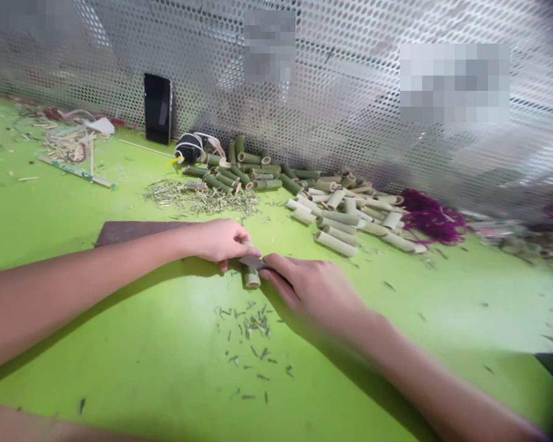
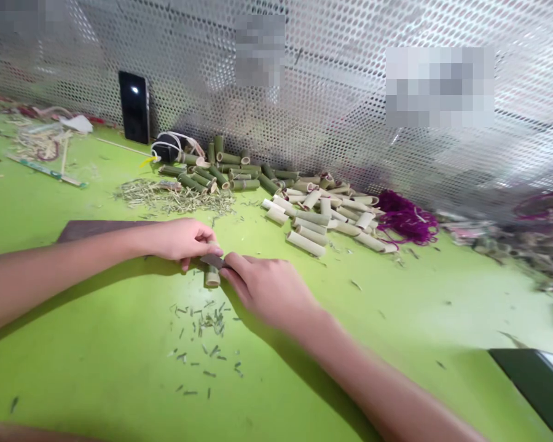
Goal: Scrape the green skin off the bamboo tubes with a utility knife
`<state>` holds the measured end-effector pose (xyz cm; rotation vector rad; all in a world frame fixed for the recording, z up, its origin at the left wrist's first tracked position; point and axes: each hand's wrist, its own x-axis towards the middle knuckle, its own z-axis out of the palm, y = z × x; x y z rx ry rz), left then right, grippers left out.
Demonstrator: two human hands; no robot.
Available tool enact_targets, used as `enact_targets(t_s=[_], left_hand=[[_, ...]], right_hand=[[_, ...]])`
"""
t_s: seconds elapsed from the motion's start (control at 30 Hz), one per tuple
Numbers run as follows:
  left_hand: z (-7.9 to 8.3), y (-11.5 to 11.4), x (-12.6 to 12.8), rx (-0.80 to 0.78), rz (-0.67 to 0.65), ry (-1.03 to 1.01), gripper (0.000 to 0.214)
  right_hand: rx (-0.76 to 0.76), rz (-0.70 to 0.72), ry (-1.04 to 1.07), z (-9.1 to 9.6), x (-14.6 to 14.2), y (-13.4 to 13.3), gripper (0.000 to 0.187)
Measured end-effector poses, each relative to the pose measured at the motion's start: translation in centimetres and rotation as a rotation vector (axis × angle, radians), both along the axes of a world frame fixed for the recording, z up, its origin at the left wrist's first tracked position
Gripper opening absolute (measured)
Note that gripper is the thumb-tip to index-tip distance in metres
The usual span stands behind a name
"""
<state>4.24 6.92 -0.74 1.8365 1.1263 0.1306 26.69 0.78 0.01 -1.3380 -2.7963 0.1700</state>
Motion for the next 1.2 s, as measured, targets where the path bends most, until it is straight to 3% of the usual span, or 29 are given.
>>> enact_targets(t_s=[0.2,0.43,0.63,0.83,0.97,1.2], left_hand=[[0.0,-0.1,0.0,-0.013,-0.003,-0.036,0.035],[-0.3,0.4,-0.2,-0.045,-0.014,-0.055,0.027],[-0.7,0.5,-0.4,-0.012,-0.054,-0.051,0.029],[-0.4,0.4,-0.3,0.01,-0.072,-0.012,0.035],[-0.1,0.1,-0.1,0.015,-0.049,0.001,0.035],[-0.5,0.4,-0.1,0.012,-0.06,-0.041,0.034]], right_hand=[[-0.063,0.005,0.033,0.1,-0.2,0.2,0.03],[-0.424,0.174,0.14,0.9,1.2,0.3,0.042],[-0.167,0.04,0.112,0.1,1.3,0.2,0.044],[0.04,0.025,-0.001,0.0,-0.2,0.0,0.032],[0.017,0.026,0.017,0.3,-0.1,0.0,0.032],[-0.173,0.026,0.09,0.0,0.6,1.0,0.035]])
